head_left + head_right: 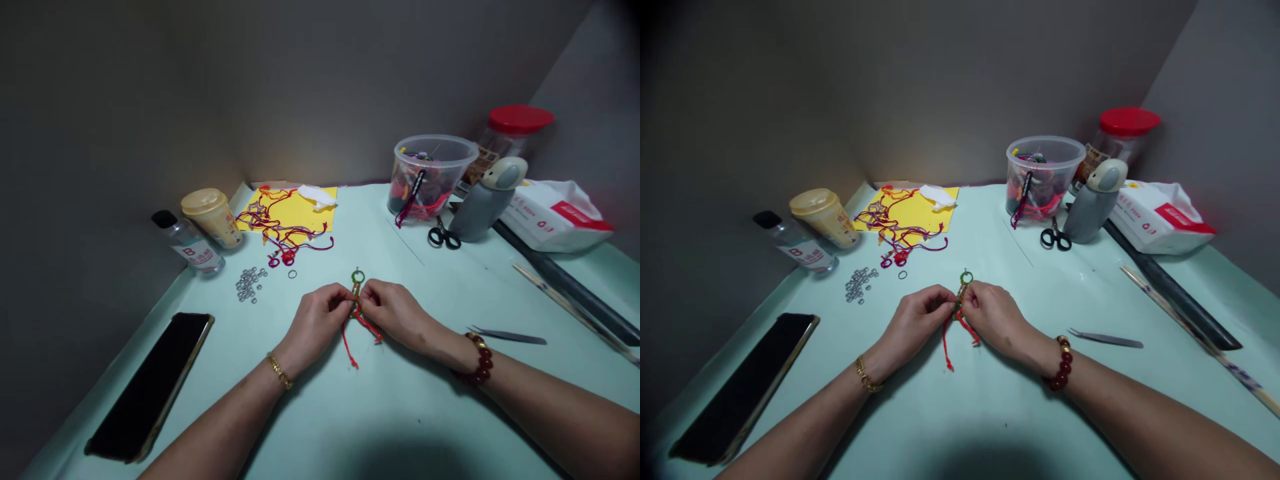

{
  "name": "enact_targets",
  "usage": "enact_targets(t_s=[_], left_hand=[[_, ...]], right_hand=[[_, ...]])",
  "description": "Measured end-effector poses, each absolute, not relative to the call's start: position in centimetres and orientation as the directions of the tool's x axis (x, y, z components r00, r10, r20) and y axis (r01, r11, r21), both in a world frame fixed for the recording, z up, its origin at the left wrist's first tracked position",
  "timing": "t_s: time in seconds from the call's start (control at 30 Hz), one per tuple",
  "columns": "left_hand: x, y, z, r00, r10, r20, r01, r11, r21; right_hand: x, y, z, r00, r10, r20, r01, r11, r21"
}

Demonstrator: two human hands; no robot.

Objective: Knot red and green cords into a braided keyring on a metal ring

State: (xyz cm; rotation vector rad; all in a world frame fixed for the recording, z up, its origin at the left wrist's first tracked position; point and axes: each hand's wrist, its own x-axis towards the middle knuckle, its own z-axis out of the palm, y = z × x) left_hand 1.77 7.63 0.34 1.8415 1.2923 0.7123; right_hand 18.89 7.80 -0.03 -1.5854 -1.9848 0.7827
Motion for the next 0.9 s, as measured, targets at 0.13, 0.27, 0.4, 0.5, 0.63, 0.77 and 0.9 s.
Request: enact_targets(t_s=[0.13, 0.27, 0.4, 0.5, 0.63, 0.77, 0.9], left_hand=[[2.0, 7.7, 0.2, 0.314, 0.948, 0.056, 0.536, -0.225, 0.814], [2.3, 7.7, 0.4, 0.334, 0.941, 0.051, 0.529, -0.233, 0.816], [2.5, 7.7, 0.8, 0.351, 0.935, 0.058, 0.519, -0.245, 0.819], [2.5, 7.8, 0.7, 0.372, 0.926, 0.056, 0.525, -0.259, 0.811], [2.4, 7.9, 0.3, 0.378, 0.924, 0.057, 0.530, -0.267, 0.805], [2.5, 8.0, 0.2, 0.382, 0.923, 0.047, 0.539, -0.264, 0.800], [2.7, 8.0, 0.3, 0.374, 0.926, 0.041, 0.556, -0.260, 0.789]], right_hand=[[19.4, 8.1, -0.2, -0.226, 0.974, -0.018, 0.643, 0.135, -0.753], [19.8, 8.4, -0.4, -0.263, 0.963, -0.054, 0.576, 0.112, -0.810], [20.0, 8.6, -0.3, -0.289, 0.954, -0.079, 0.513, 0.085, -0.854], [20.1, 8.5, -0.1, -0.299, 0.948, -0.110, 0.472, 0.046, -0.881], [20.2, 8.6, 0.0, -0.325, 0.934, -0.150, 0.412, -0.003, -0.911], [20.3, 8.7, -0.1, -0.330, 0.928, -0.174, 0.391, -0.034, -0.920], [20.4, 8.8, -0.1, -0.327, 0.925, -0.194, 0.372, -0.063, -0.926]])
